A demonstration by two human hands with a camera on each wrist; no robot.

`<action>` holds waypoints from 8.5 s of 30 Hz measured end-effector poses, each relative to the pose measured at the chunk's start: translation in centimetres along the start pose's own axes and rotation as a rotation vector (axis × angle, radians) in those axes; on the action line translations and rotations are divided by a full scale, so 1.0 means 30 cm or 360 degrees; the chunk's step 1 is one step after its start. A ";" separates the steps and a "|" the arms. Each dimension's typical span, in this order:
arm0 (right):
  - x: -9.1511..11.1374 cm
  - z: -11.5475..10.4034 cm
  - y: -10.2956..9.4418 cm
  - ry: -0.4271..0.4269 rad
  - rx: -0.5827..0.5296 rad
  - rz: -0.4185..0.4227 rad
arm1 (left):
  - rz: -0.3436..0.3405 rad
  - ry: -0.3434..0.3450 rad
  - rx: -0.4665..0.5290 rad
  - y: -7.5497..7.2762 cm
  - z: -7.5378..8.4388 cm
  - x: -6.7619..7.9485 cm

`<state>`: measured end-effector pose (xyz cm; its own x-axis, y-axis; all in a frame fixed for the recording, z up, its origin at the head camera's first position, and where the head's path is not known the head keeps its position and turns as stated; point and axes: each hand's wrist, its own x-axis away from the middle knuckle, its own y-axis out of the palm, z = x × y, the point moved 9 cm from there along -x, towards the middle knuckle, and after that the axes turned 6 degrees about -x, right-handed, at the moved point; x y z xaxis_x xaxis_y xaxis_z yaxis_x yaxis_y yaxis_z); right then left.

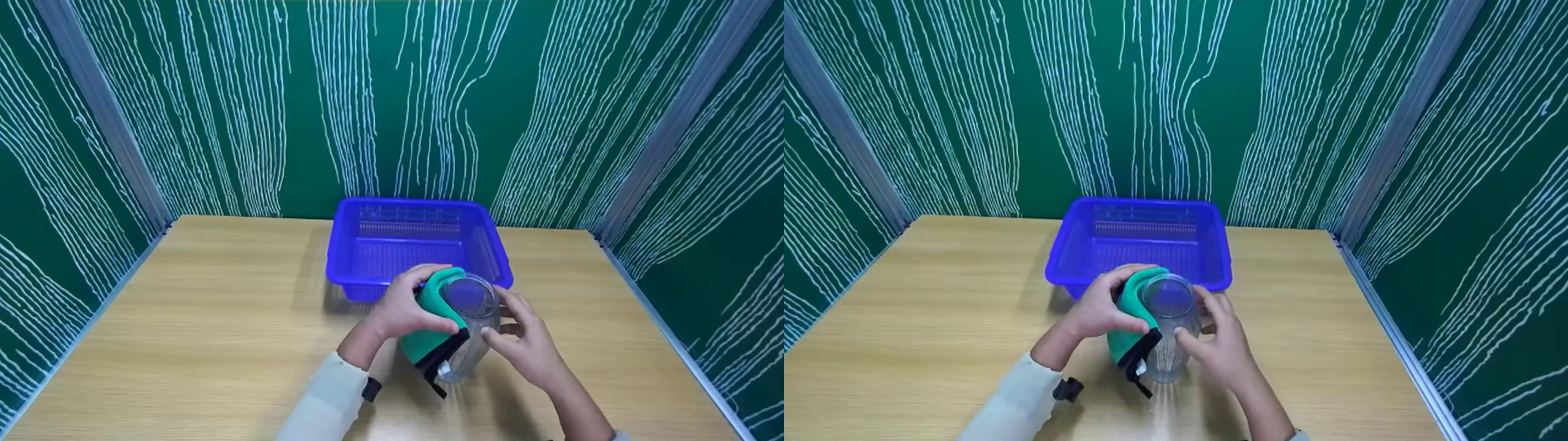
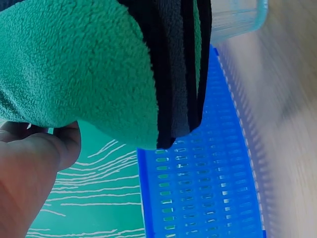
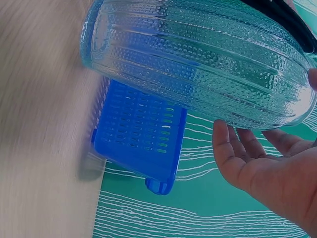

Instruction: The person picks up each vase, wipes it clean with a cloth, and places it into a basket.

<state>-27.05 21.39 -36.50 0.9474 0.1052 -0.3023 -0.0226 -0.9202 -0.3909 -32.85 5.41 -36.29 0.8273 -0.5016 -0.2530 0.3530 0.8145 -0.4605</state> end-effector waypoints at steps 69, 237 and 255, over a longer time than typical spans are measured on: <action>0.005 -0.002 0.005 -0.0052 0.0015 0.0028 | -0.0182 -0.0149 0.0039 0.072 -0.133 0.052; 0.022 0.014 0.011 -0.0029 0.0055 0.0020 | -0.0201 -0.0033 0.0252 0.048 -0.090 0.062; 0.026 0.005 0.008 -0.0149 0.0162 -0.0049 | -0.0248 -0.0235 0.0095 0.106 -0.223 0.085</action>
<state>-26.37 21.31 -36.95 0.9143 0.1718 -0.3667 -0.0308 -0.8734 -0.4860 -32.54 4.79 -44.10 0.8142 -0.5781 -0.0535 0.5031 0.7485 -0.4320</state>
